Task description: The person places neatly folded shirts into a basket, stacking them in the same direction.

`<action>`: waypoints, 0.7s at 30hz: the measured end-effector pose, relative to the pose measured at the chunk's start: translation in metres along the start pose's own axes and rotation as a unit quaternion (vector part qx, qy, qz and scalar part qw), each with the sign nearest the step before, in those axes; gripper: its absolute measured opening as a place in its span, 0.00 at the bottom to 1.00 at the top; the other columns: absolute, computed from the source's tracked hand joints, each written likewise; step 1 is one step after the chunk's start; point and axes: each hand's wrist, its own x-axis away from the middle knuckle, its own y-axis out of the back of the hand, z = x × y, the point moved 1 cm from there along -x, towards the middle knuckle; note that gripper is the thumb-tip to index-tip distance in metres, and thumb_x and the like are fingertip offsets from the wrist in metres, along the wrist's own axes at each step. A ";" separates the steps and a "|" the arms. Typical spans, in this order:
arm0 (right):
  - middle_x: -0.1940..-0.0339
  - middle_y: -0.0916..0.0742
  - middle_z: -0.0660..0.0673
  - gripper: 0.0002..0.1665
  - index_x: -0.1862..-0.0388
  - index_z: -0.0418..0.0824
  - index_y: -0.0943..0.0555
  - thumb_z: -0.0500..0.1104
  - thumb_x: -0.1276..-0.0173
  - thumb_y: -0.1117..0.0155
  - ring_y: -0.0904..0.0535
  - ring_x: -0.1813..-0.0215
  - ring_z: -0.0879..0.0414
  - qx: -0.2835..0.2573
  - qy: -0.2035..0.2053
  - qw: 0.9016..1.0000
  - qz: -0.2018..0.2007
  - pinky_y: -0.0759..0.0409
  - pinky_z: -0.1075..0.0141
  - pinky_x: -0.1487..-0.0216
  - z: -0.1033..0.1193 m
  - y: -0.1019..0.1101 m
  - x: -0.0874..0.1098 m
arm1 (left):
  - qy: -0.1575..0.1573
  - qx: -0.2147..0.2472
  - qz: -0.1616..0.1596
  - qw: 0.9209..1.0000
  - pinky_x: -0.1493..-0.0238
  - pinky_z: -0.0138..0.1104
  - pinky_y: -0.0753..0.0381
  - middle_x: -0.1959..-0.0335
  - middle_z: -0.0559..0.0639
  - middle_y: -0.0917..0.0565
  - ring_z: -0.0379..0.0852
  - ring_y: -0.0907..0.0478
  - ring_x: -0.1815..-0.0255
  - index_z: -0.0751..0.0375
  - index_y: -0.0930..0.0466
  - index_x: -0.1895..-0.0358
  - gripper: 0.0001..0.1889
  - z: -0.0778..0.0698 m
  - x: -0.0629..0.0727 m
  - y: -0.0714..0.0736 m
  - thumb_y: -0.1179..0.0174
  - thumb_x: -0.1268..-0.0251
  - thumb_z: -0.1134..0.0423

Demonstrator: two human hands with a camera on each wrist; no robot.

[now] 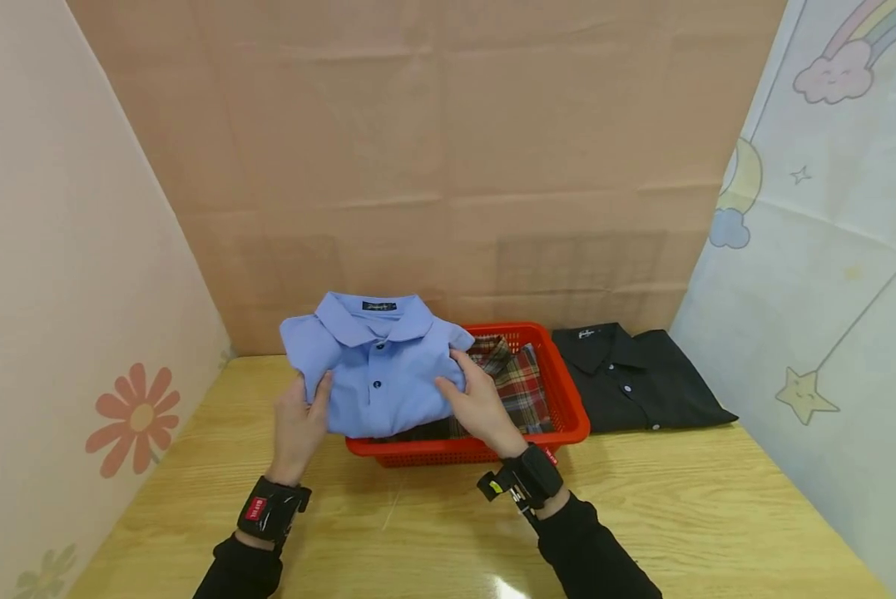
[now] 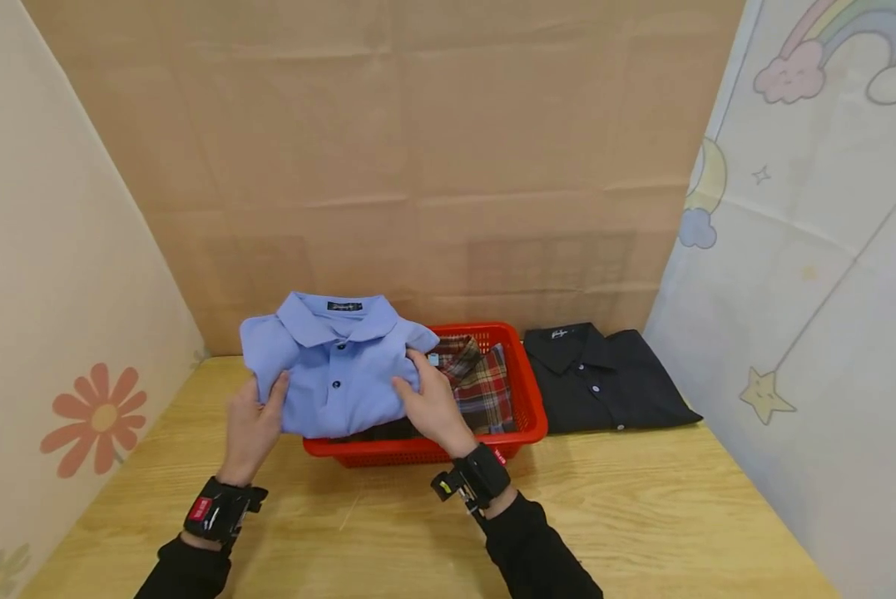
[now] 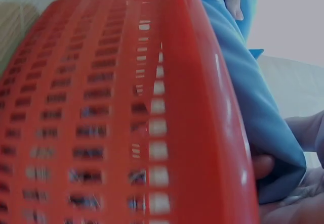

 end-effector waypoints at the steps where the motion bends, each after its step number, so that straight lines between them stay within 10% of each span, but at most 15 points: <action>1: 0.29 0.27 0.37 0.32 0.26 0.40 0.35 0.45 0.26 0.42 0.29 0.31 0.41 0.007 -0.001 1.000 -0.004 0.30 0.44 0.34 0.000 0.003 0.001 | 0.000 0.003 0.004 1.000 0.78 0.32 0.32 0.79 0.56 0.26 0.46 0.30 0.78 0.70 0.23 0.67 0.08 -0.001 0.001 -0.002 0.39 0.33 0.68; 21: 0.27 0.31 0.33 0.34 0.26 0.33 0.37 0.41 0.28 0.41 0.33 0.28 0.37 0.093 -0.030 0.995 -0.011 0.35 0.43 0.30 -0.013 0.062 0.005 | 0.008 0.007 0.132 0.991 0.72 0.39 0.29 0.78 0.50 0.32 0.47 0.26 0.72 0.69 0.25 0.55 0.11 -0.025 0.005 -0.043 0.50 0.23 0.61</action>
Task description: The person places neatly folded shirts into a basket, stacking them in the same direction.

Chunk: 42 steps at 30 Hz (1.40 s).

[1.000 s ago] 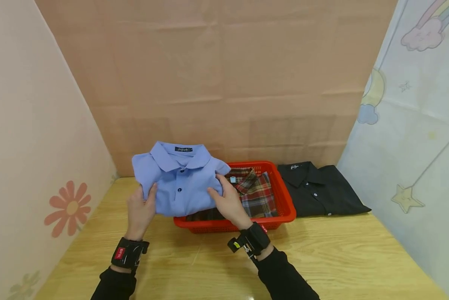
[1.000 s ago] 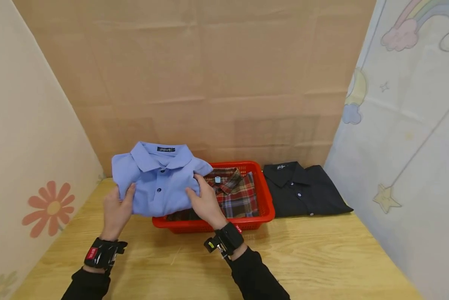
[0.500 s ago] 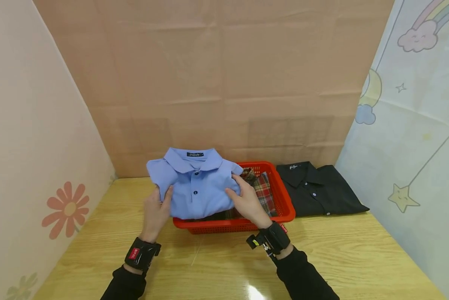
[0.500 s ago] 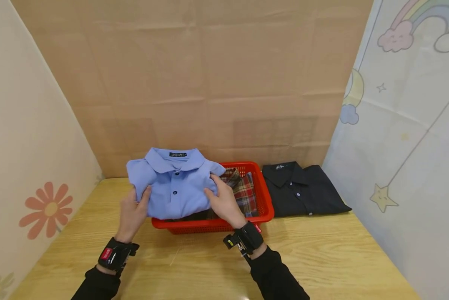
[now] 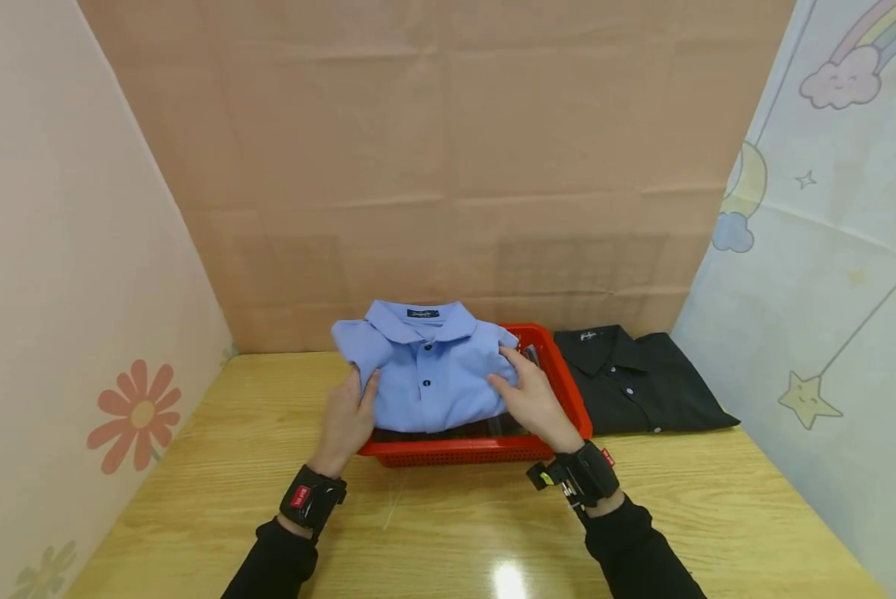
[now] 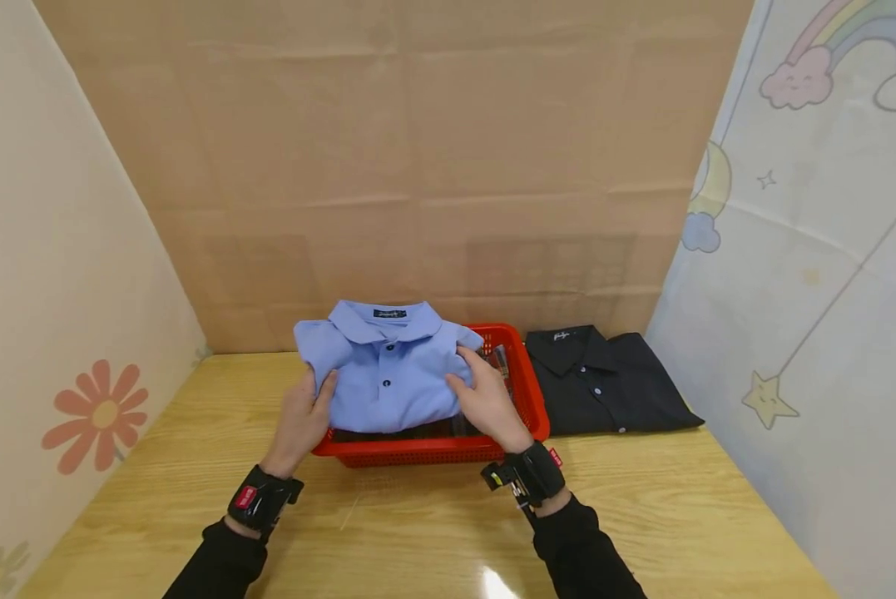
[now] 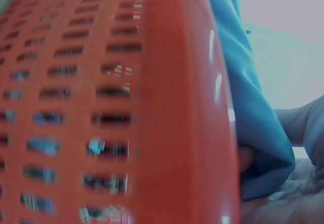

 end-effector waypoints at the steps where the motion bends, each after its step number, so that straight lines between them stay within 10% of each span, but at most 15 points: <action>1: 0.27 0.31 0.33 0.34 0.27 0.33 0.37 0.41 0.28 0.41 0.34 0.28 0.37 0.002 -0.002 1.000 0.000 0.35 0.43 0.30 -0.001 0.003 0.000 | 0.000 -0.004 0.010 1.000 0.71 0.39 0.29 0.78 0.51 0.32 0.48 0.26 0.72 0.69 0.26 0.54 0.12 -0.001 -0.001 -0.002 0.50 0.23 0.61; 9: 0.28 0.30 0.30 0.32 0.28 0.31 0.35 0.40 0.28 0.41 0.33 0.29 0.36 0.054 0.004 0.998 -0.025 0.35 0.41 0.31 -0.012 0.028 -0.003 | 0.018 -0.028 0.114 0.993 0.57 0.48 0.20 0.62 0.61 0.23 0.55 0.22 0.59 0.71 0.33 0.44 0.16 -0.013 -0.012 -0.015 0.56 0.21 0.60; 15: 0.30 0.29 0.28 0.30 0.30 0.29 0.33 0.38 0.28 0.41 0.33 0.29 0.35 0.074 0.017 0.996 -0.039 0.35 0.41 0.31 -0.021 0.035 -0.004 | 0.015 -0.072 0.155 0.985 0.71 0.39 0.29 0.74 0.55 0.28 0.51 0.27 0.71 0.68 0.32 0.50 0.12 -0.013 -0.019 -0.023 0.56 0.21 0.61; 42: 0.34 0.24 0.29 0.28 0.33 0.28 0.30 0.36 0.30 0.40 0.30 0.32 0.35 0.114 0.027 0.992 -0.044 0.32 0.42 0.33 -0.031 0.034 -0.005 | 0.034 -0.093 0.208 0.973 0.69 0.36 0.30 0.76 0.51 0.31 0.48 0.26 0.68 0.65 0.32 0.48 0.11 -0.012 -0.021 -0.031 0.55 0.21 0.60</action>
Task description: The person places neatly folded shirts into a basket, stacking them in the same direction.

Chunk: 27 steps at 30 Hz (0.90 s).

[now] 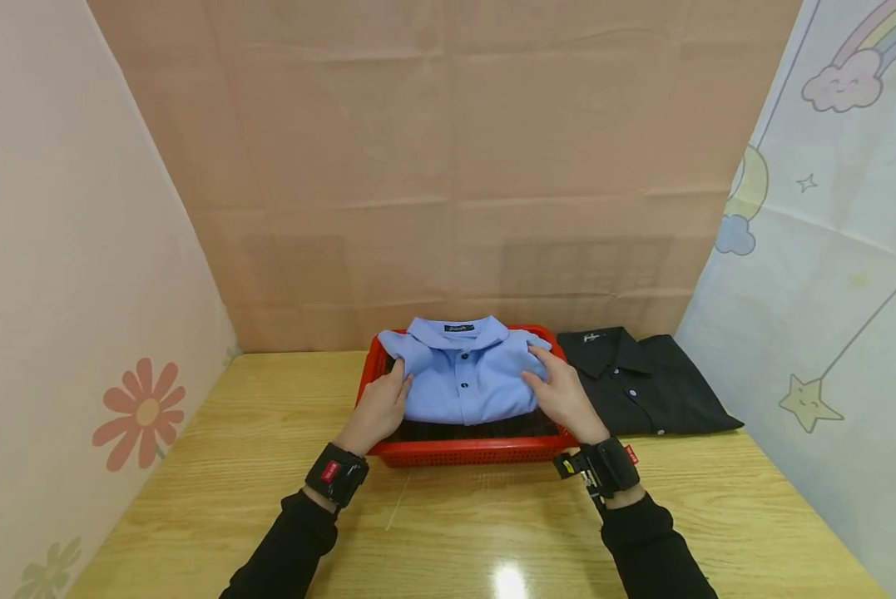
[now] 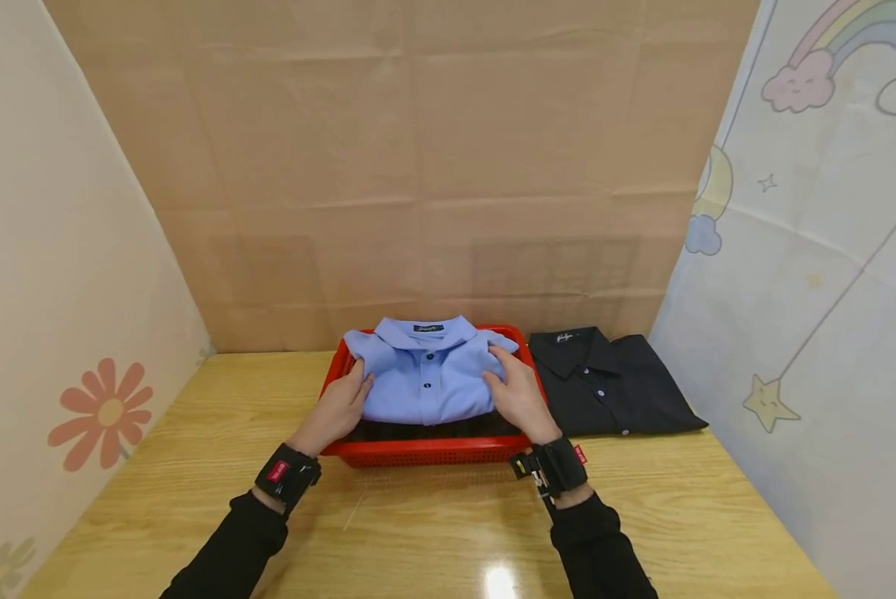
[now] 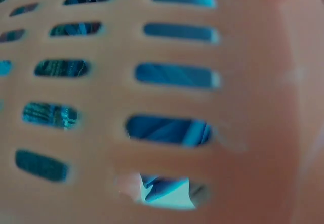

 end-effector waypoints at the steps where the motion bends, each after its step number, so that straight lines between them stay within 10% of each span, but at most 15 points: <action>1: 0.34 0.24 0.29 0.28 0.33 0.28 0.30 0.36 0.30 0.40 0.29 0.32 0.35 0.002 -0.001 1.000 0.001 0.32 0.42 0.33 0.000 0.000 0.000 | -0.001 -0.003 0.002 1.000 0.70 0.36 0.31 0.77 0.50 0.32 0.48 0.26 0.69 0.65 0.32 0.49 0.11 0.000 0.000 -0.001 0.55 0.21 0.60; 13: 0.32 0.26 0.29 0.30 0.31 0.30 0.32 0.38 0.29 0.41 0.28 0.34 0.34 0.023 -0.034 0.998 0.055 0.30 0.41 0.35 -0.004 0.004 0.002 | -0.012 0.008 0.001 1.000 0.81 0.30 0.39 0.83 0.45 0.39 0.41 0.35 0.83 0.66 0.30 0.60 0.08 0.002 0.006 0.002 0.51 0.23 0.63; 27: 0.34 0.24 0.32 0.36 0.30 0.33 0.36 0.44 0.34 0.36 0.25 0.41 0.39 0.073 -0.060 0.990 0.101 0.27 0.43 0.38 -0.011 0.013 0.006 | 0.038 -0.047 -0.006 0.998 0.81 0.31 0.34 0.82 0.48 0.32 0.42 0.28 0.81 0.68 0.21 0.50 0.16 -0.003 0.006 0.006 0.41 0.29 0.57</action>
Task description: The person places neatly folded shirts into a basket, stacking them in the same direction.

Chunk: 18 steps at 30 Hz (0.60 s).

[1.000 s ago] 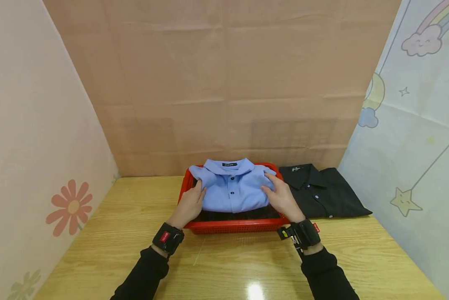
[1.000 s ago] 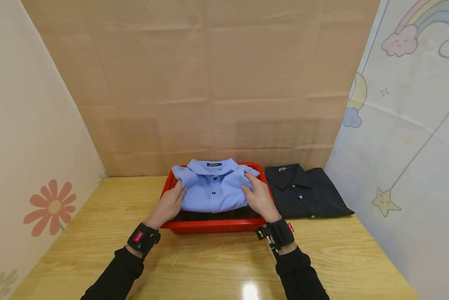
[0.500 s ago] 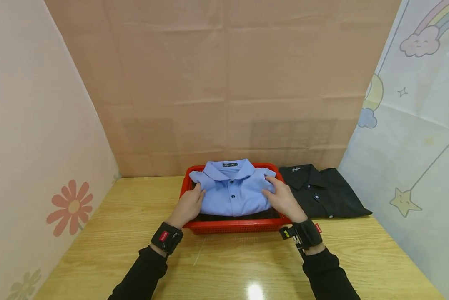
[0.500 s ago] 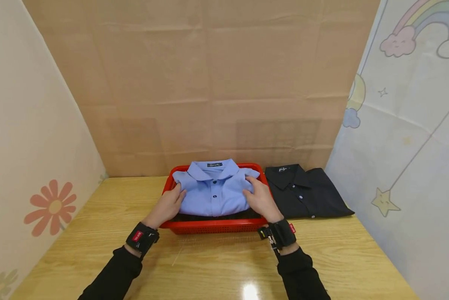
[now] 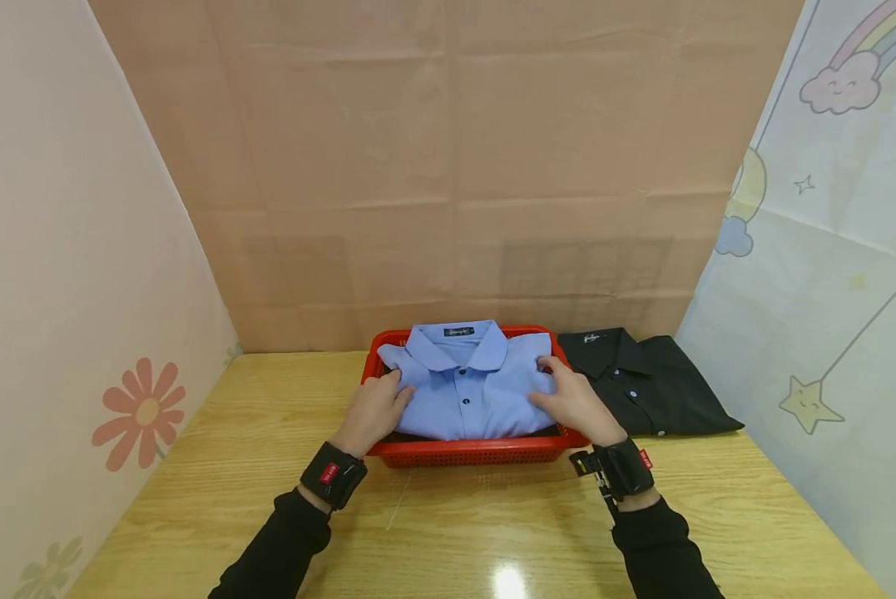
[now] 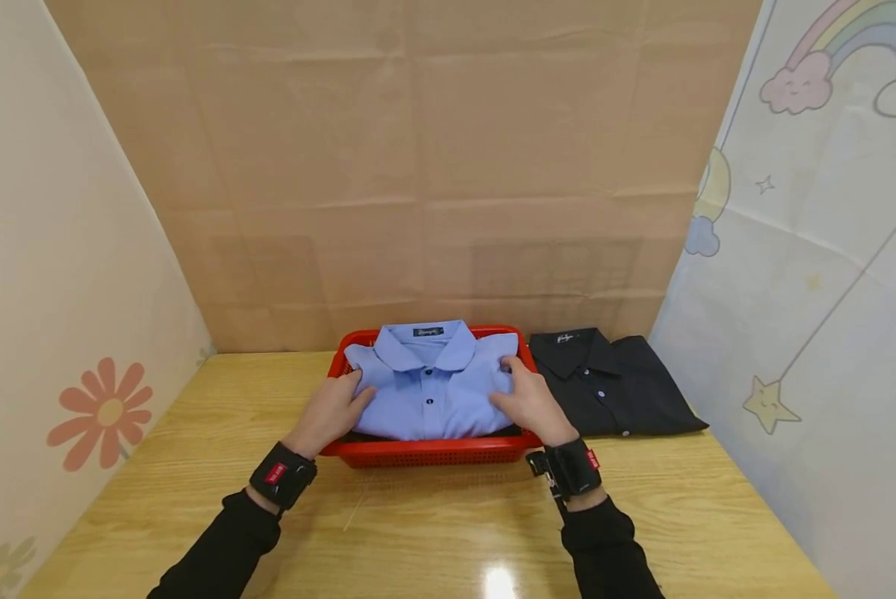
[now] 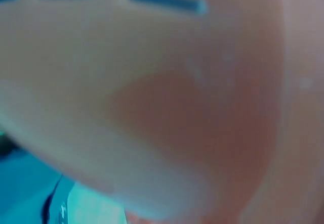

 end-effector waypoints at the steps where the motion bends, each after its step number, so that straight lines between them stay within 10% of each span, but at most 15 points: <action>1: 0.34 0.24 0.32 0.38 0.30 0.33 0.37 0.44 0.34 0.36 0.25 0.41 0.38 0.003 -0.004 1.000 0.002 0.27 0.44 0.38 0.000 0.000 0.000 | 0.003 -0.008 -0.006 1.000 0.81 0.32 0.33 0.81 0.48 0.30 0.43 0.26 0.80 0.69 0.21 0.49 0.18 0.000 0.000 0.001 0.39 0.31 0.57; 10: 0.35 0.31 0.26 0.43 0.27 0.35 0.36 0.45 0.38 0.30 0.30 0.40 0.34 0.037 0.004 0.999 -0.011 0.29 0.39 0.40 0.004 0.000 0.005 | 0.036 -0.085 -0.046 0.995 0.80 0.36 0.27 0.84 0.52 0.27 0.48 0.26 0.82 0.69 0.34 0.34 0.36 0.001 0.003 0.005 0.30 0.41 0.54; 18: 0.35 0.29 0.27 0.22 0.42 0.38 0.18 0.44 0.33 0.34 0.21 0.46 0.35 0.118 0.026 0.991 -0.050 0.21 0.39 0.55 0.005 -0.004 0.009 | -0.016 -0.132 -0.047 0.990 0.59 0.43 0.22 0.60 0.57 0.20 0.52 0.26 0.61 0.58 0.16 0.46 0.20 0.004 0.005 0.006 0.30 0.42 0.60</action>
